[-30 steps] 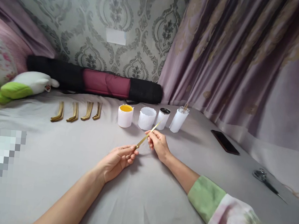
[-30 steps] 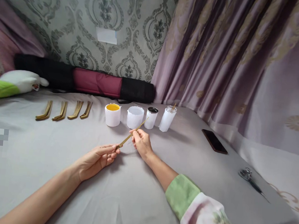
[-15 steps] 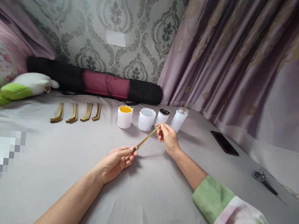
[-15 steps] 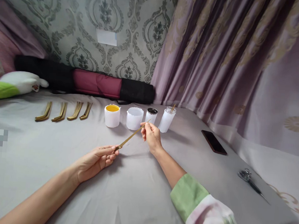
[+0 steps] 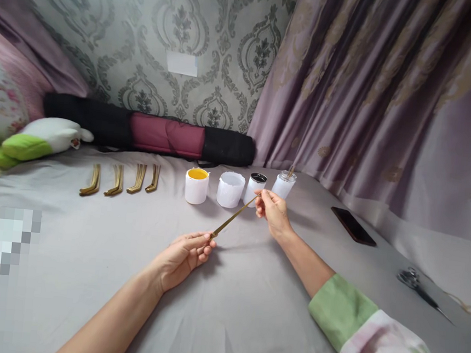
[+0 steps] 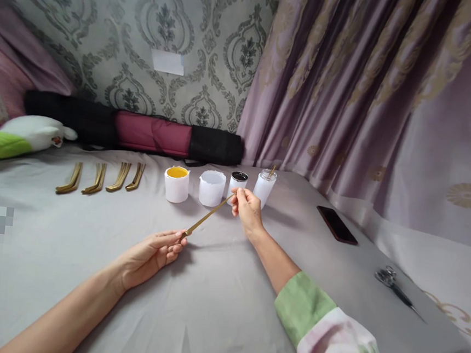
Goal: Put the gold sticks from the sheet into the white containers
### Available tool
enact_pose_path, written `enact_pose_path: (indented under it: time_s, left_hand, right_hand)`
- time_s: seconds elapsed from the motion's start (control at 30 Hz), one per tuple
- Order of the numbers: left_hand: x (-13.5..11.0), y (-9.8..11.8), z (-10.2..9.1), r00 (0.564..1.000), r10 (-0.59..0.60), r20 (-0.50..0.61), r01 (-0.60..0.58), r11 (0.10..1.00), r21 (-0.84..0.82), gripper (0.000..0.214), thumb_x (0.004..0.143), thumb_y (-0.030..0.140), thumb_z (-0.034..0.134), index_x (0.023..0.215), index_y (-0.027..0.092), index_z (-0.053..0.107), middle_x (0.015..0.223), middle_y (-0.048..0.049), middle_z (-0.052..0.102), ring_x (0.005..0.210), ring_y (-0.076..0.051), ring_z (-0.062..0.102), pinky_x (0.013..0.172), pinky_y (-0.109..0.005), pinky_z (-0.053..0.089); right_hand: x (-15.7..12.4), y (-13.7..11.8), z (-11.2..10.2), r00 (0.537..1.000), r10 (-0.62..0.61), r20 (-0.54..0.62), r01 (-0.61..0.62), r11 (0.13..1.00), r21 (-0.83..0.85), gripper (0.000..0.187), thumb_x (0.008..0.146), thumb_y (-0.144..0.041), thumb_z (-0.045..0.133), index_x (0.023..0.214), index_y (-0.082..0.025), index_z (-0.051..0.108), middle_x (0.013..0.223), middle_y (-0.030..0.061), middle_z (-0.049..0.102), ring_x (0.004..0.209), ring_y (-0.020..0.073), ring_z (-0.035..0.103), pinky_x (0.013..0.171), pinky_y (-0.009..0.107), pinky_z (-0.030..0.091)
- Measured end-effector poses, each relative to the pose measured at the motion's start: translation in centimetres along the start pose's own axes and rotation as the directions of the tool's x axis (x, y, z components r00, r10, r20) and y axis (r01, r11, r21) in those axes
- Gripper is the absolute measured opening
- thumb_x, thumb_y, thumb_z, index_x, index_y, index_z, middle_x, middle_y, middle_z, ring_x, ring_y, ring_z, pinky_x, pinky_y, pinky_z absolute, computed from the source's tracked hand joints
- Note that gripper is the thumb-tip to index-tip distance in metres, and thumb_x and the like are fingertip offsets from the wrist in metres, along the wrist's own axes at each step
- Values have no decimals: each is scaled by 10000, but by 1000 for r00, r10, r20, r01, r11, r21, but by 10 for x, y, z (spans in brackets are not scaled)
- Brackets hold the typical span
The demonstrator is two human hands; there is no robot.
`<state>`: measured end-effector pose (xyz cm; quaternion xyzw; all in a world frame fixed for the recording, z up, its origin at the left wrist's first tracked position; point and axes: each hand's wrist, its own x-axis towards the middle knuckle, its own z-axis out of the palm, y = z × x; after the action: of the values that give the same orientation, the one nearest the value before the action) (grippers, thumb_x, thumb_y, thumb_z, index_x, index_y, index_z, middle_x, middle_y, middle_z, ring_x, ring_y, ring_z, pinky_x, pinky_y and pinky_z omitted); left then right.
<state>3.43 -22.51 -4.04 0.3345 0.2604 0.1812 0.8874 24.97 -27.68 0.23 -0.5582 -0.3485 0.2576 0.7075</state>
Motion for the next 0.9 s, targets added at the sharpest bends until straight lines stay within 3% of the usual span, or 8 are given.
enact_pose_path:
  time_s: [0.53, 0.73, 0.9]
  left_hand:
    - [0, -1, -1, 1000, 6, -26, -6, 1000, -25, 165, 730, 116, 601, 885, 84, 555, 794, -72, 566, 585, -52, 508, 557, -157, 477]
    - [0, 0, -1, 999, -3, -53, 1, 999, -43, 192, 740, 158, 600, 913, 86, 559, 803, -74, 576, 596, -61, 528, 562, -168, 490]
    - [-1, 1, -1, 999, -2, -50, 0, 999, -51, 208, 750, 156, 586, 944, 81, 571, 779, -66, 578, 603, -66, 542, 558, -165, 493]
  right_hand:
    - [-6, 3, -12, 992, 111, 57, -114, 991, 64, 271, 689, -410, 597, 754, -148, 578, 591, -19, 503, 434, 43, 395, 362, 174, 296]
    - [-6, -3, -13, 995, 103, 18, -104, 992, 65, 264, 673, -400, 610, 727, -145, 569, 565, -23, 492, 430, 44, 392, 353, 170, 291]
    - [-1, -17, -26, 997, 63, -47, -61, 997, 57, 228, 672, -363, 614, 722, -144, 572, 559, -19, 489, 430, 45, 395, 349, 167, 291]
